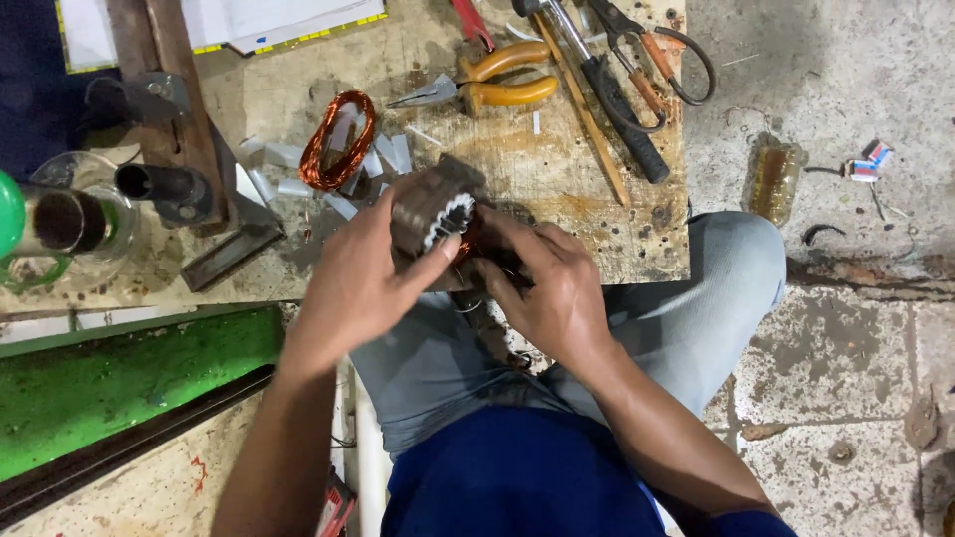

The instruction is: Repairing an electric motor by inserting and seating copper wire coils into the stator using hand tools.

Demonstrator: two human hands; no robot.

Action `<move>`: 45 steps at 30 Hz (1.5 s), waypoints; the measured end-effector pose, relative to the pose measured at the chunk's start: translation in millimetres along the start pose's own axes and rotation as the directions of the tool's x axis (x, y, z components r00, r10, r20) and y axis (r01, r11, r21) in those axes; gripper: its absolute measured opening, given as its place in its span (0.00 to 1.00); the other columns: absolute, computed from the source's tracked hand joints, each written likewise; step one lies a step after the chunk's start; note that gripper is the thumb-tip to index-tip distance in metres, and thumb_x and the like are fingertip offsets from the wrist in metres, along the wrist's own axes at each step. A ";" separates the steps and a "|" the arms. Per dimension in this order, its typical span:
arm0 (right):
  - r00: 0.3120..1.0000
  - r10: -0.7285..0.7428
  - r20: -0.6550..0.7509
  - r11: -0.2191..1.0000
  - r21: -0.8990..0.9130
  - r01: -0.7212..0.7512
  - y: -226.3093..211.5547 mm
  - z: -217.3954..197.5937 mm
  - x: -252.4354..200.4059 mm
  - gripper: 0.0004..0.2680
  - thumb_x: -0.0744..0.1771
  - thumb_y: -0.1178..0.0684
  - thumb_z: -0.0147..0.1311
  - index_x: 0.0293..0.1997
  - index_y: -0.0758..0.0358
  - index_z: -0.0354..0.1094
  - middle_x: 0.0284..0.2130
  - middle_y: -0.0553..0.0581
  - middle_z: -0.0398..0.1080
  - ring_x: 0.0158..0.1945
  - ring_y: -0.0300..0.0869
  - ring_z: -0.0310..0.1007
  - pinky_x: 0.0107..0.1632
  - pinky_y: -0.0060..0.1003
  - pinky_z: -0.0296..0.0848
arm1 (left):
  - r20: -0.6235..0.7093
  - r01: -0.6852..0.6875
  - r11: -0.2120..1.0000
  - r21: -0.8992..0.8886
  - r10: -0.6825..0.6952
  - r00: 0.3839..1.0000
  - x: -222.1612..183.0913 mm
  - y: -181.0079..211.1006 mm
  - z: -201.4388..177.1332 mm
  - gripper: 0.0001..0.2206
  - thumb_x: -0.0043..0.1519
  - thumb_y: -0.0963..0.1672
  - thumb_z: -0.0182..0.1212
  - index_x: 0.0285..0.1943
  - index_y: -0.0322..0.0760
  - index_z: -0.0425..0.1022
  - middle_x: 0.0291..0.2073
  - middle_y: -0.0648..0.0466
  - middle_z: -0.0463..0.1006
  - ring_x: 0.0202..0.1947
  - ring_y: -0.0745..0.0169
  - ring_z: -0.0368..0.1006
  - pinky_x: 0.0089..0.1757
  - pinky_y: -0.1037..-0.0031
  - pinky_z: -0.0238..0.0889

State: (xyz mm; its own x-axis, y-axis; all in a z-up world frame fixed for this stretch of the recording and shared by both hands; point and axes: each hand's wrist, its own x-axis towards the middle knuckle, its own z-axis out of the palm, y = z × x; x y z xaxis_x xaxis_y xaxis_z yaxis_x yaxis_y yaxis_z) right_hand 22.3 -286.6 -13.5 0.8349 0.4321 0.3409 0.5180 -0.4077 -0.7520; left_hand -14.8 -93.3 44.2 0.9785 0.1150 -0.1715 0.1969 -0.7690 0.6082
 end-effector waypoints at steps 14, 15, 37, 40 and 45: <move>0.929 -0.060 0.366 0.992 0.128 0.013 6.1 -56.1 80.7 0.25 0.66 0.54 0.64 0.71 0.67 0.57 0.60 0.74 0.67 0.61 0.67 0.69 0.62 0.65 0.67 | 0.330 0.050 0.994 -0.097 -0.015 0.944 19.4 20.1 -43.4 0.30 0.64 0.51 0.57 0.72 0.30 0.63 0.55 0.27 0.76 0.54 0.19 0.73 0.44 0.36 0.69; 0.880 -0.102 0.463 0.983 0.185 0.017 -1.2 -57.2 90.6 0.25 0.66 0.57 0.62 0.71 0.71 0.55 0.61 0.79 0.64 0.63 0.71 0.65 0.64 0.68 0.61 | 0.337 0.038 0.995 -0.090 -0.006 0.941 20.1 19.5 -43.5 0.29 0.64 0.50 0.58 0.72 0.30 0.63 0.57 0.27 0.74 0.56 0.20 0.72 0.46 0.36 0.69; 0.720 -0.365 0.591 0.918 0.356 0.173 30.4 -29.1 108.6 0.21 0.60 0.60 0.70 0.56 0.65 0.67 0.50 0.74 0.74 0.60 0.71 0.70 0.64 0.72 0.61 | -0.520 -0.352 0.932 -0.085 0.260 0.814 -24.2 -41.6 48.0 0.24 0.56 0.45 0.78 0.60 0.31 0.76 0.48 0.41 0.81 0.53 0.36 0.78 0.57 0.45 0.66; 0.714 -0.356 0.602 0.921 0.355 0.159 33.4 -27.1 108.3 0.21 0.60 0.60 0.70 0.57 0.64 0.67 0.51 0.73 0.74 0.61 0.72 0.68 0.65 0.74 0.58 | -0.530 -0.320 0.946 -0.053 0.245 0.812 -30.8 -43.0 47.8 0.25 0.55 0.46 0.79 0.59 0.28 0.77 0.48 0.37 0.80 0.54 0.30 0.76 0.61 0.38 0.58; 0.712 -0.355 0.606 0.915 0.383 0.130 31.2 -27.0 112.8 0.21 0.59 0.60 0.71 0.57 0.64 0.68 0.49 0.73 0.75 0.57 0.71 0.72 0.63 0.73 0.61 | -0.546 -0.279 0.957 -0.076 0.195 0.815 -31.4 -41.5 49.0 0.24 0.56 0.46 0.79 0.59 0.31 0.79 0.48 0.40 0.80 0.56 0.34 0.76 0.63 0.43 0.58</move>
State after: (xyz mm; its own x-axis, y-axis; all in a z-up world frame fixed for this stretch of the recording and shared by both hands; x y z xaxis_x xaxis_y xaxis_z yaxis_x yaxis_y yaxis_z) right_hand 137.7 -272.3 16.7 0.2977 0.9398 0.1675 0.5113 -0.0088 -0.8594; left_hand -56.7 -95.8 -13.7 0.8695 0.2874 0.4017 -0.0801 -0.7205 0.6888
